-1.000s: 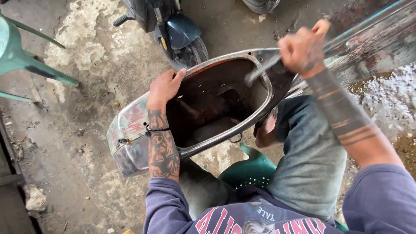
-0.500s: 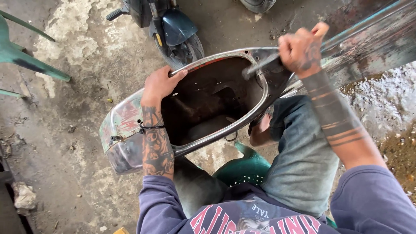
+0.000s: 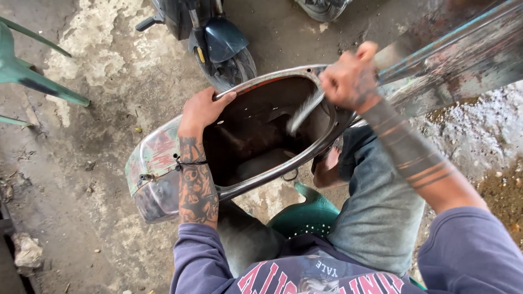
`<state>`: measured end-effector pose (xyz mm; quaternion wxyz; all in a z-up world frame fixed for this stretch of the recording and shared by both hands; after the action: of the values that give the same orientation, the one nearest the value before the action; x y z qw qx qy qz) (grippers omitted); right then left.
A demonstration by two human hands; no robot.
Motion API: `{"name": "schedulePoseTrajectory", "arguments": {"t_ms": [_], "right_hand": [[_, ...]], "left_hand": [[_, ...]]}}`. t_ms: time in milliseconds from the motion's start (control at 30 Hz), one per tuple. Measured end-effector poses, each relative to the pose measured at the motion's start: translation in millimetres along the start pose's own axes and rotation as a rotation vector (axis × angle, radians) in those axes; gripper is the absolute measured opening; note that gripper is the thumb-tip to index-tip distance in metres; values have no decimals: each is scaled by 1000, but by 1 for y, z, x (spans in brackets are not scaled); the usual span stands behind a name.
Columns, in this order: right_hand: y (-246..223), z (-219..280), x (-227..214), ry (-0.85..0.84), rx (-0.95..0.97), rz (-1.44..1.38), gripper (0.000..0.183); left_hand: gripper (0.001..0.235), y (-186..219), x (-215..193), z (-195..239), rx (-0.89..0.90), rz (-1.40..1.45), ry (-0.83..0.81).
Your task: The person scrubs the interior and edges of a large, hollow metal part using a wire brush. They hold the part steady with their left hand while vigorously brushing the surface with their right hand to remove rust and debris.
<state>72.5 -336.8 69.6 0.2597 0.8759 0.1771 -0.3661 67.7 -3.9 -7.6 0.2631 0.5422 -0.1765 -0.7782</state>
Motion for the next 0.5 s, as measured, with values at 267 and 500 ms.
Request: {"name": "schedulePoseTrajectory", "arguments": {"t_ms": [267,500], "right_hand": [[29,6,13,-3,172,30,46],[57,10,24,-38,258,28,51]], "left_hand": [[61,2,-2,3,-3,-1,-10],[61,1,-1,2,5,3,2]]}}
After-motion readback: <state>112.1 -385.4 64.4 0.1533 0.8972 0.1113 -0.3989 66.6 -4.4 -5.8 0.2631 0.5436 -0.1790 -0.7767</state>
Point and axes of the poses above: each hand's wrist, its own z-axis away from the middle knuckle, its own x-axis out of the palm, y = z × x, the point moved 8 cm from there along -z, towards the middle knuckle, and after that the axes turned 9 degrees about z, right-handed, at the moved point
